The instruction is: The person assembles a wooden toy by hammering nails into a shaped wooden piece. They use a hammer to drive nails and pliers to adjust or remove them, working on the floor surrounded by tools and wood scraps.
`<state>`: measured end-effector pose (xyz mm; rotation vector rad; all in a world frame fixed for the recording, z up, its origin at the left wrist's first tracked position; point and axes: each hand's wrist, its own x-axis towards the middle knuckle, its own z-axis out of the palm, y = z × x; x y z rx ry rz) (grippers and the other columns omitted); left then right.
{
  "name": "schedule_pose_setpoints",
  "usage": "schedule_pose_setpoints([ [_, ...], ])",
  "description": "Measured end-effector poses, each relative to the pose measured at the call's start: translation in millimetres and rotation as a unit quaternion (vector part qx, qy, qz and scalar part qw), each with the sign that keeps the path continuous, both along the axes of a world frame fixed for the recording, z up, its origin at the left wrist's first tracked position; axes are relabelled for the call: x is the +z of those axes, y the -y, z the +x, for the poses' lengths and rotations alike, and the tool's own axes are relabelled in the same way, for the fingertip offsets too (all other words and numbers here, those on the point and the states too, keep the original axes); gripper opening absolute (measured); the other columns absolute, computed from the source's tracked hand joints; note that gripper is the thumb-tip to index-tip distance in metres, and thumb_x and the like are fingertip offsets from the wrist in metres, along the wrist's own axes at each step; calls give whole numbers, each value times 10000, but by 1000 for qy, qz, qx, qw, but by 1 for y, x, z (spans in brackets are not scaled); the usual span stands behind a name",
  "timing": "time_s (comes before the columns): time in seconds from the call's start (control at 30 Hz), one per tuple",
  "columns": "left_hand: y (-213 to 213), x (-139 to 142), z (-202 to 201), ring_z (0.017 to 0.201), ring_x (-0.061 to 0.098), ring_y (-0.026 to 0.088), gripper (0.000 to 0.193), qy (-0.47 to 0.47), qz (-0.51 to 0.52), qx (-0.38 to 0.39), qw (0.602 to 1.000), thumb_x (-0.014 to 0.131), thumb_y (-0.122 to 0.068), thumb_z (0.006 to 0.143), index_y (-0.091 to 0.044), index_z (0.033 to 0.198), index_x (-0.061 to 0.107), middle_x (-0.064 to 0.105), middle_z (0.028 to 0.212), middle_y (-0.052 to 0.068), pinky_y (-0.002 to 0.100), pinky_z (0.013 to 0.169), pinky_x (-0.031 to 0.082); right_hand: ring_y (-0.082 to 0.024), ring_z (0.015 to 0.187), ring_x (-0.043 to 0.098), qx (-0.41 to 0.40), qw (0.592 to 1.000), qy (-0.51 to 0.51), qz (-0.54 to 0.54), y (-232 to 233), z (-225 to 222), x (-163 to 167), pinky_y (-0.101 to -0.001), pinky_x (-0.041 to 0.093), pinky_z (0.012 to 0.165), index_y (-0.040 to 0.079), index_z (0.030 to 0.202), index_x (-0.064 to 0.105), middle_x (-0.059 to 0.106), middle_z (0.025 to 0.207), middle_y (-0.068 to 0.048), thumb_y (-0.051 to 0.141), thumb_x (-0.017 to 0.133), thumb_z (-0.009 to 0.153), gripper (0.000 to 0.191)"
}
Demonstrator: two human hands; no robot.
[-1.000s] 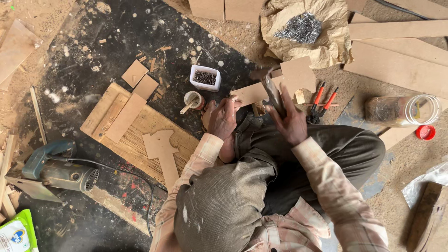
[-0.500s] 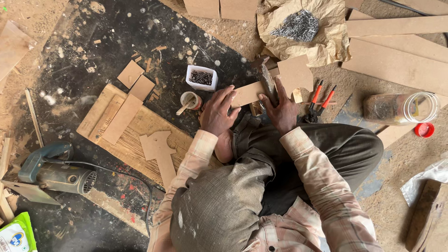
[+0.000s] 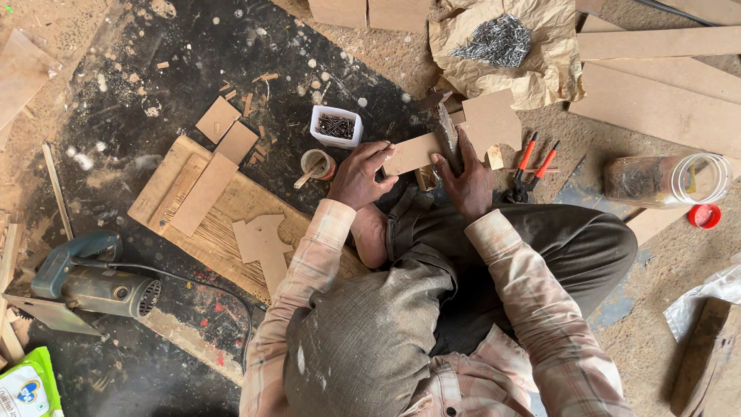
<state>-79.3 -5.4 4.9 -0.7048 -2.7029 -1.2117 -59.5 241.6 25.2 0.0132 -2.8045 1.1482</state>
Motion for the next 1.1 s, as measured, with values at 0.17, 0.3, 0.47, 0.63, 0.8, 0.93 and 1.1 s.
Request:
schedule_pose_setpoints([
  [0.17, 0, 4, -2, 1181, 642, 311, 567, 7, 42, -2, 999, 908, -130, 683, -18, 1202, 707, 687, 1244, 99, 394, 1028, 535, -329, 866, 764, 11, 1000, 7, 9, -4, -1, -2, -418, 622, 731, -2, 1556, 458, 739, 1127, -254, 482, 688, 1018, 759],
  [0.3, -4, 8, -1, 1143, 649, 301, 535, 16, 45, 13, 999, 916, -133, 678, -29, 1159, 705, 689, 1195, 85, 392, 999, 546, -236, 589, 712, 27, 998, 61, 2, -13, 8, 7, -393, 576, 514, 68, 1589, 432, 770, 965, -197, 424, 606, 1022, 692],
  [0.47, -7, 9, -3, 1111, 646, 309, 509, 28, 45, 20, 998, 915, -120, 663, -24, 1111, 694, 688, 1137, 83, 407, 978, 549, -178, 630, 676, 158, 985, -61, 33, -32, 39, 41, -381, 585, 545, 143, 1588, 470, 728, 925, -145, 312, 608, 1106, 529],
  [0.63, -9, 10, -2, 1106, 644, 311, 504, 30, 39, 22, 999, 906, -107, 687, -25, 1136, 693, 678, 1131, 86, 410, 966, 558, -194, 645, 630, 189, 971, -100, 107, -31, 56, 70, -392, 546, 552, 242, 1604, 459, 634, 843, -73, 297, 627, 1089, 544],
  [0.8, -9, 14, -2, 1099, 638, 329, 545, 33, 29, 24, 999, 910, -119, 651, -22, 1136, 679, 666, 1130, 97, 423, 940, 557, -184, 472, 530, 253, 941, -20, 225, -28, 54, 81, -372, 500, 406, 261, 1569, 445, 586, 752, -53, 302, 640, 1014, 590],
  [0.93, -9, 15, -1, 1086, 635, 333, 523, 26, 26, 22, 999, 903, -112, 669, -22, 1132, 677, 661, 1119, 101, 427, 934, 557, -177, 478, 514, 207, 962, -53, 169, -26, 59, 78, -370, 476, 413, 266, 1592, 416, 571, 754, -31, 301, 631, 1055, 579],
  [1.1, -10, 16, -3, 1083, 641, 327, 502, 29, 25, 30, 999, 884, -104, 672, -28, 1128, 687, 661, 1089, 89, 426, 933, 564, -190, 504, 538, 223, 951, -42, 208, -27, 62, 73, -390, 485, 432, 261, 1592, 428, 579, 771, -52, 290, 643, 1022, 610],
])
